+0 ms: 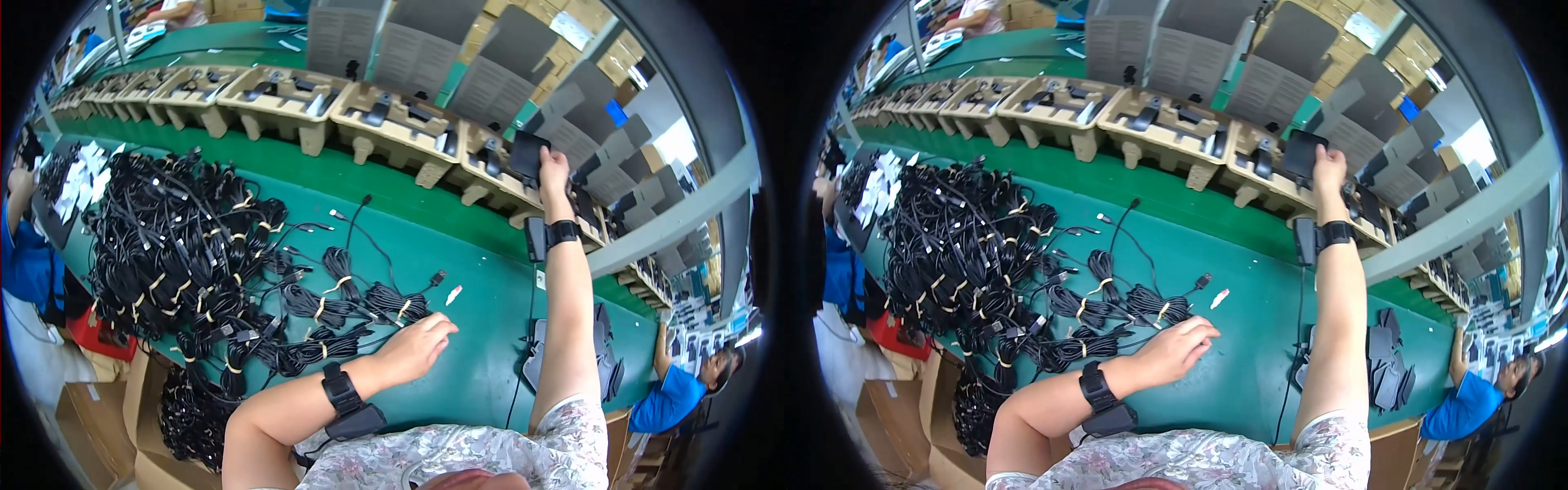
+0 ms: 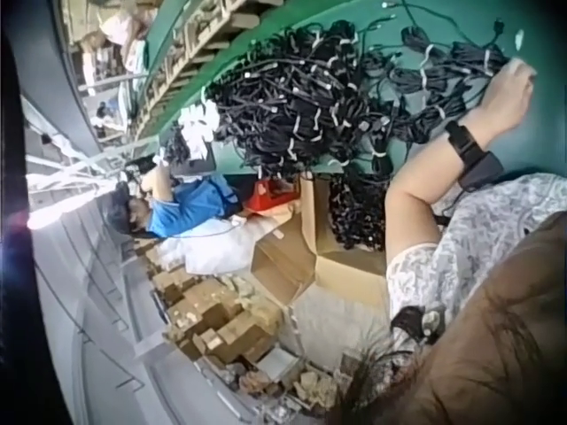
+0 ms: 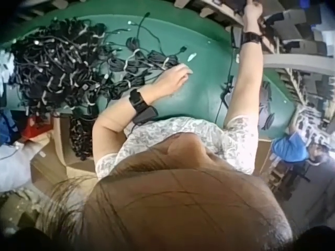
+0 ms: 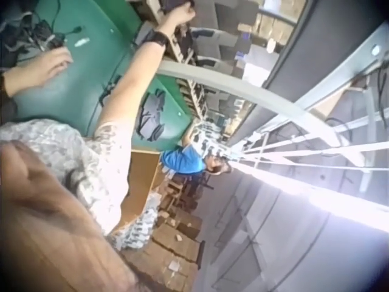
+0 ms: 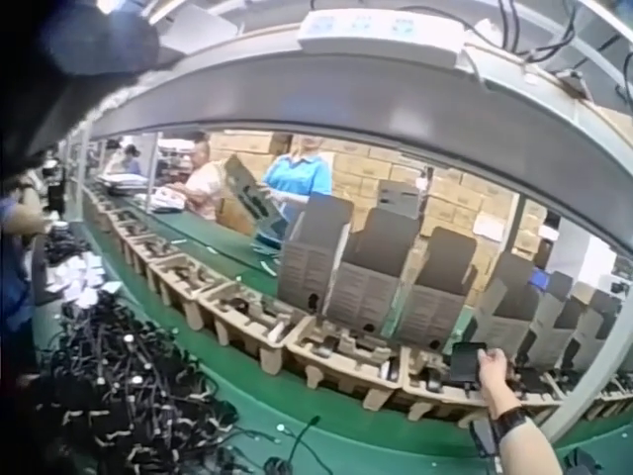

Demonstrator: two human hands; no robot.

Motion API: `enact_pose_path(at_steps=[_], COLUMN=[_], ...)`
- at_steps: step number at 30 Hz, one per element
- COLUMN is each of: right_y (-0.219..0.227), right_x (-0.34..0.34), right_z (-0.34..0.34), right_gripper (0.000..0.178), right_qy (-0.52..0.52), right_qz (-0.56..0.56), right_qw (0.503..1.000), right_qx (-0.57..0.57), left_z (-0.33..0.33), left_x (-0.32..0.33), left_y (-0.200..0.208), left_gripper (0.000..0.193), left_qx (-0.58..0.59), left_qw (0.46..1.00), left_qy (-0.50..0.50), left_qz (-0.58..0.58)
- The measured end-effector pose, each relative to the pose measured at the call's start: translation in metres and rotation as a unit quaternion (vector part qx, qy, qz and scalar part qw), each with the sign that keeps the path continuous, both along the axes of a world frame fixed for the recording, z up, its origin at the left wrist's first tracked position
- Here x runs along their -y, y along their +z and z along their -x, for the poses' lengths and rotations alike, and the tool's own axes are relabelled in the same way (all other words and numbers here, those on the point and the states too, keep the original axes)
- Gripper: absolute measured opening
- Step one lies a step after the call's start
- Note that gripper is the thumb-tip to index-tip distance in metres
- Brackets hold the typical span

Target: The person picks up a cable from a pile, wraps it, and places it into a tray, then takes a black pad from a stack and places it into the same tray.

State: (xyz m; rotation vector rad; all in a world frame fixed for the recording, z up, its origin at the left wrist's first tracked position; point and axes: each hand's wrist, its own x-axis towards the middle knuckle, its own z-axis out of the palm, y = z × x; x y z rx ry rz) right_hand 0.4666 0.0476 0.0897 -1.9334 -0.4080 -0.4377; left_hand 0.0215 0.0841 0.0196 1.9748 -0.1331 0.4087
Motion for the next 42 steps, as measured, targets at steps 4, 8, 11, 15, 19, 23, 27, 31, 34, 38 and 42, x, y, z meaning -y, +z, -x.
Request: enact_pose_path(at_steps=[4, 8, 11, 15, 19, 23, 27, 31, 34, 38, 42], right_y=[-0.002, 0.006, 0.020, 0.021, 0.031, 0.007, 0.008, 0.012, 0.022, 0.045, 0.060], right_x=[0.010, 0.008, -0.009, -0.039, -0.047, -0.031, -0.022, 0.007, 0.039, 0.075, 0.097], right_z=[-0.014, 0.023, 0.112, 0.205, 0.334, 0.365, 0.367, 0.352, 0.338, 0.338, 0.356], right_gripper=[0.036, 0.031, 0.023, 0.016, 0.020, 0.027, 0.030, 0.033, 0.036, 0.038, 0.038], right_qy=[-0.048, 0.002, -0.082, 0.212, 0.474, 0.525, 0.540, 0.531, 0.486, 0.445, 0.523], right_qz=[0.088, 0.247, 0.409, 0.302, 0.419, 0.499, 0.516, 0.412, 0.338, 0.251, 0.123], right_qw=[0.995, 0.967, 0.821, 0.858, 0.745, 0.659, 0.659, 0.722, 0.782, 0.859, 0.823], right_qx=[-0.005, 0.065, 0.390, 0.357, 0.213, 0.202, 0.088, 0.166, 0.194, 0.027, -0.184], left_z=[0.005, 0.012, 0.021, 0.024, 0.030, 0.030, 0.039, 0.048, 0.049, 0.047, 0.046], left_x=[-0.004, -0.004, -0.003, 0.001, 0.000, 0.003, 0.004, 0.006, 0.002, -0.004, -0.007], left_y=[0.000, -0.008, -0.008, -0.015, -0.015, -0.020, -0.010, 0.007, 0.020, 0.051, 0.048], left_gripper=[0.021, 0.020, 0.020, 0.020, 0.020, 0.020, 0.022, 0.025, 0.029, 0.042, 0.053], left_qx=[-0.003, 0.015, -0.002, 0.021, 0.007, 0.047, 0.042, 0.138, 0.245, 0.301, 0.260], left_qw=[1.000, 1.000, 1.000, 1.000, 1.000, 0.998, 0.997, 0.989, 0.964, 0.906, 0.924], left_qy=[0.002, 0.011, 0.006, -0.014, -0.009, -0.007, -0.049, -0.043, 0.100, 0.296, 0.281], left_qz=[-0.006, -0.004, -0.002, 0.001, -0.026, -0.043, -0.031, -0.016, 0.000, 0.036, -0.012])
